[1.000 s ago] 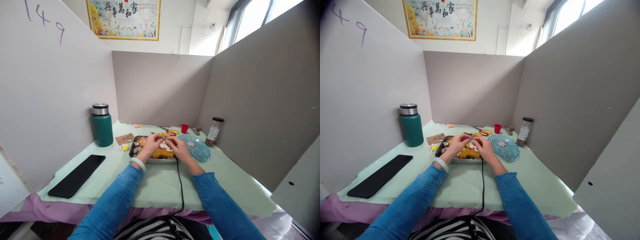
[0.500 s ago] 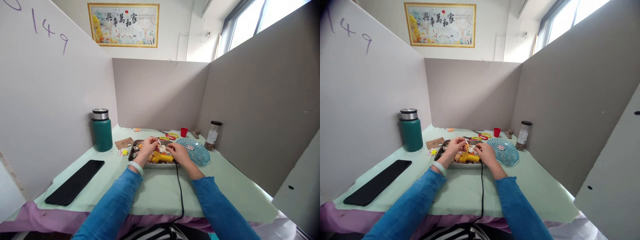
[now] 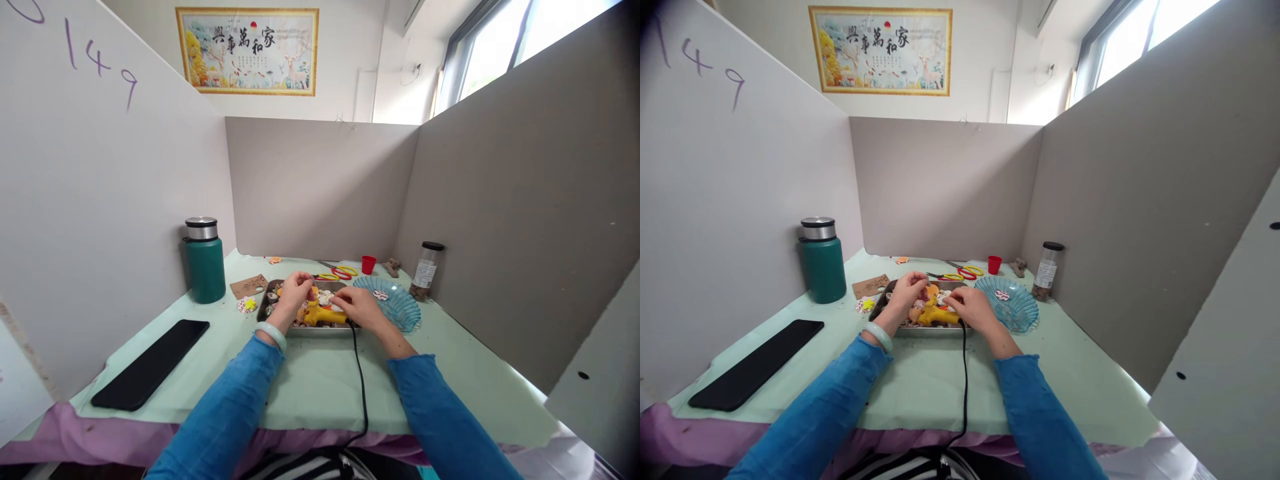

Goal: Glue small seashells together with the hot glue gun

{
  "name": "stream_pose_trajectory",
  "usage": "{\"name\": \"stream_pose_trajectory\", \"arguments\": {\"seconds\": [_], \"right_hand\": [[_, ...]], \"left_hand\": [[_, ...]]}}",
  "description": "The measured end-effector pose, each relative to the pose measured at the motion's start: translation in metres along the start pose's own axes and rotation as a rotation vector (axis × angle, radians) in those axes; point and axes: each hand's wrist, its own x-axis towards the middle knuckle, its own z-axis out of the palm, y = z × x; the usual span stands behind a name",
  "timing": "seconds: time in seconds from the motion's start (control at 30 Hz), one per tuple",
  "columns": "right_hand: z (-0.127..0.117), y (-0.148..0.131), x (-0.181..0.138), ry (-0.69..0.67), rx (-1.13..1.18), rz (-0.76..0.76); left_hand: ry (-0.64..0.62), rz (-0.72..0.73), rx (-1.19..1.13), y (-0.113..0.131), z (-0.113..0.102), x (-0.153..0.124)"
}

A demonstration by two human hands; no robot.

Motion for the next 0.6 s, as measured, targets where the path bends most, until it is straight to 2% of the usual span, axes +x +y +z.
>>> {"name": "stream_pose_trajectory", "arguments": {"seconds": [0.13, 0.2, 0.3, 0.4, 0.53, 0.6], "right_hand": [[-0.001, -0.005, -0.005, -0.212, 0.028, -0.006], [-0.001, -0.004, -0.006, -0.230, 0.045, -0.014], [0.000, -0.001, -0.004, -0.184, 0.142, 0.000], [-0.002, 0.001, 0.000, -0.103, 0.396, 0.124], [-0.010, -0.002, 0.004, 0.034, 0.922, 0.400], [-0.014, -0.006, 0.004, 0.028, 1.139, 0.453]], "left_hand": [[0.093, 0.034, 0.010, 0.006, -0.003, 0.001], [0.126, 0.046, 0.010, 0.008, -0.005, 0.002], [0.159, 0.055, -0.015, 0.008, -0.009, 0.004], [0.188, 0.058, -0.051, 0.007, -0.011, 0.006], [0.191, 0.055, -0.123, 0.006, -0.013, 0.007], [0.184, 0.038, -0.155, 0.006, -0.012, 0.006]]}}
